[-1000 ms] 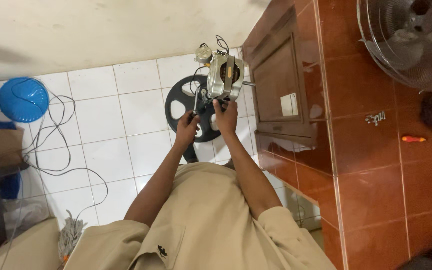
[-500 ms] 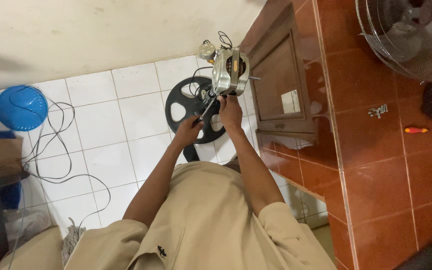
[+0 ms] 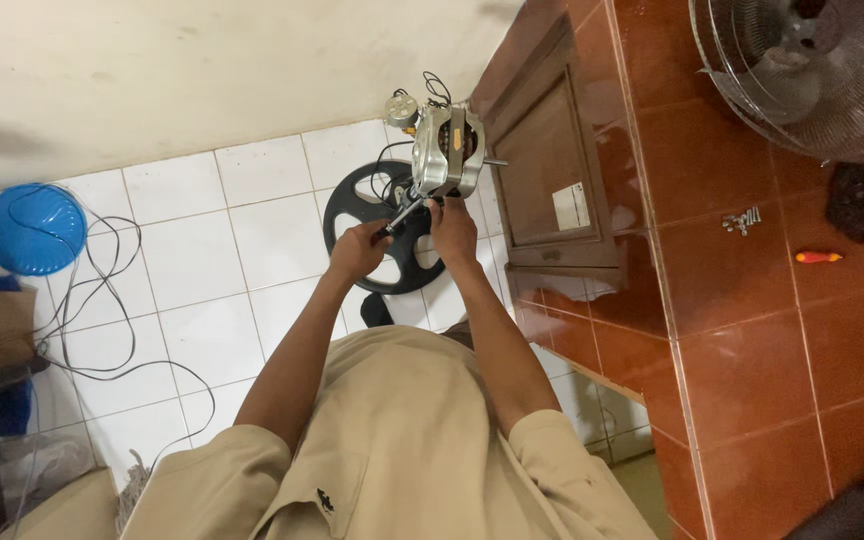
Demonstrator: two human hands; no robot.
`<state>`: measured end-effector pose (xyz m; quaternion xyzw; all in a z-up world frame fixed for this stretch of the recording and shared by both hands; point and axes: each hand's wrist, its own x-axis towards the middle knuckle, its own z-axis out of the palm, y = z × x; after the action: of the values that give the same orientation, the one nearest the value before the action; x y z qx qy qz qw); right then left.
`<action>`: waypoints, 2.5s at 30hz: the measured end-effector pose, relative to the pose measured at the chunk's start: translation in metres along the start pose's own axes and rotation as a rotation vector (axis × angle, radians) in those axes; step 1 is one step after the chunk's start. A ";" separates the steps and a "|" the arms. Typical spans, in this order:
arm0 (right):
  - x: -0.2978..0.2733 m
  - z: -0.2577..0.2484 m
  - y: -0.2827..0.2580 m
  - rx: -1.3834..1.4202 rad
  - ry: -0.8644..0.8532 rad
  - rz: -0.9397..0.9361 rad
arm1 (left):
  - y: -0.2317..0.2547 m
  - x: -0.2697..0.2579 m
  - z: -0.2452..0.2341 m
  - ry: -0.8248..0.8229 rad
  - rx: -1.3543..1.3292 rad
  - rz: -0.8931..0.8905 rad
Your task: The person uses a screwdriver to tighten screws on a disassembled fan motor mounted on a stand. They rotate the motor housing to access different screw locations and continue securing the components throughout the clip.
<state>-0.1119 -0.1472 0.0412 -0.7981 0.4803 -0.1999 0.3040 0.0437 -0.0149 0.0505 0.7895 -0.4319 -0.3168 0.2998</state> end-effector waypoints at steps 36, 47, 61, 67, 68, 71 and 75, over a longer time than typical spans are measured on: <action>-0.003 0.000 -0.005 0.106 -0.072 0.141 | -0.001 0.010 -0.025 0.293 0.670 0.540; 0.006 0.021 0.029 0.140 -0.122 0.060 | 0.001 0.022 -0.039 0.021 0.647 0.536; 0.003 0.019 0.012 0.102 -0.094 0.092 | 0.006 0.039 -0.010 0.049 0.783 0.301; 0.001 0.028 0.011 0.085 -0.055 0.099 | -0.002 0.054 -0.006 -0.057 0.766 0.219; 0.000 0.032 0.013 0.094 -0.019 0.077 | -0.002 0.055 -0.005 -0.072 0.755 0.198; 0.000 0.044 0.022 0.094 0.013 0.072 | -0.002 0.062 -0.008 -0.211 0.646 0.095; -0.005 0.053 0.028 -0.029 -0.070 0.139 | -0.014 0.083 -0.025 -0.512 0.345 -0.076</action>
<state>-0.0992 -0.1372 -0.0168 -0.7735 0.5265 -0.1434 0.3224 0.1051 -0.0761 0.0353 0.7390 -0.5107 -0.4383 0.0306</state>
